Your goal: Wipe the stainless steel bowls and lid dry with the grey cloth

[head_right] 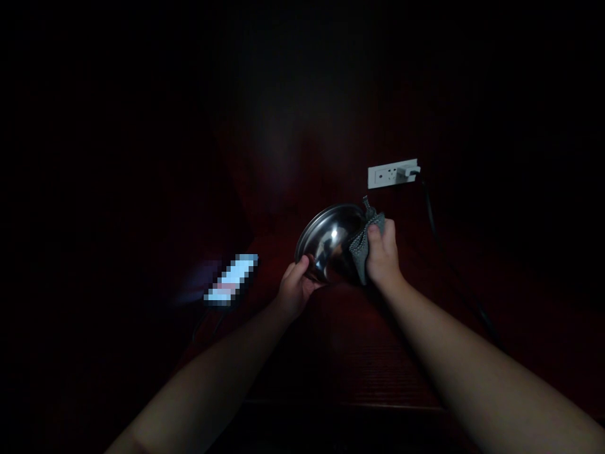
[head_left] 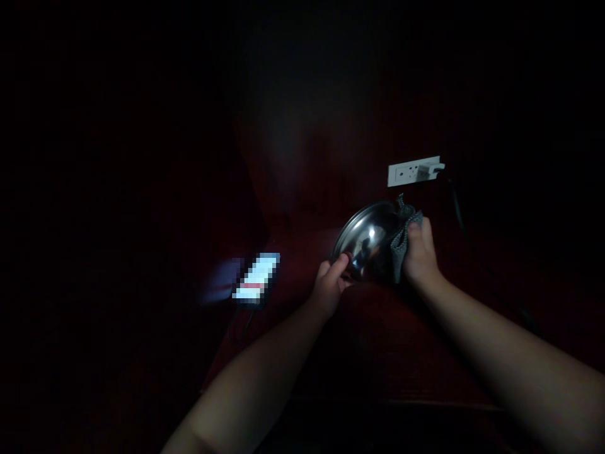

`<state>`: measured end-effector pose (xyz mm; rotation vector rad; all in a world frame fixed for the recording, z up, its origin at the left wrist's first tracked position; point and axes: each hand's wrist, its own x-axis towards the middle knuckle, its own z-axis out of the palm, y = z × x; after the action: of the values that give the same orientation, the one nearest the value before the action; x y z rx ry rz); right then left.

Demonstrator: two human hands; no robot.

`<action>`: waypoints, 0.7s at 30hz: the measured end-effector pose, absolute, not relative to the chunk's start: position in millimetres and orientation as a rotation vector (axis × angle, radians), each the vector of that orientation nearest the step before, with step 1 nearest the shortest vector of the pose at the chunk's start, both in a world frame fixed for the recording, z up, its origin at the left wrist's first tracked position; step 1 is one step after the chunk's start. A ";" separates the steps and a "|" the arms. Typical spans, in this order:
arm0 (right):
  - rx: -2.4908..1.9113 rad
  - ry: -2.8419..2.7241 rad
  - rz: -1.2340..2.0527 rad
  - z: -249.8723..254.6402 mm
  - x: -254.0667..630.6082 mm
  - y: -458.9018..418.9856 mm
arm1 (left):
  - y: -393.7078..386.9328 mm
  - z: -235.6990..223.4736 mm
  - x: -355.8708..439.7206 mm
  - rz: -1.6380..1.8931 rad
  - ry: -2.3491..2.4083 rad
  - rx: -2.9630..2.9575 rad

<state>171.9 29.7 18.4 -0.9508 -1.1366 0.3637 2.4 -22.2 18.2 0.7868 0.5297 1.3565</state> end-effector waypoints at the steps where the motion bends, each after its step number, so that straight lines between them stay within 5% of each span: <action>1: -0.946 -1.134 0.369 18.4 171.9 29.6 | -22.3 18.3 2.4 1.356 0.525 0.791; 21: -0.968 -1.109 0.387 20.8 170.4 28.3 | -23.5 19.8 2.7 1.343 0.527 0.816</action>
<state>170.4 28.3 20.8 -0.9681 -1.1087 0.3872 2.7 -23.5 19.8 0.8161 0.5269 1.3434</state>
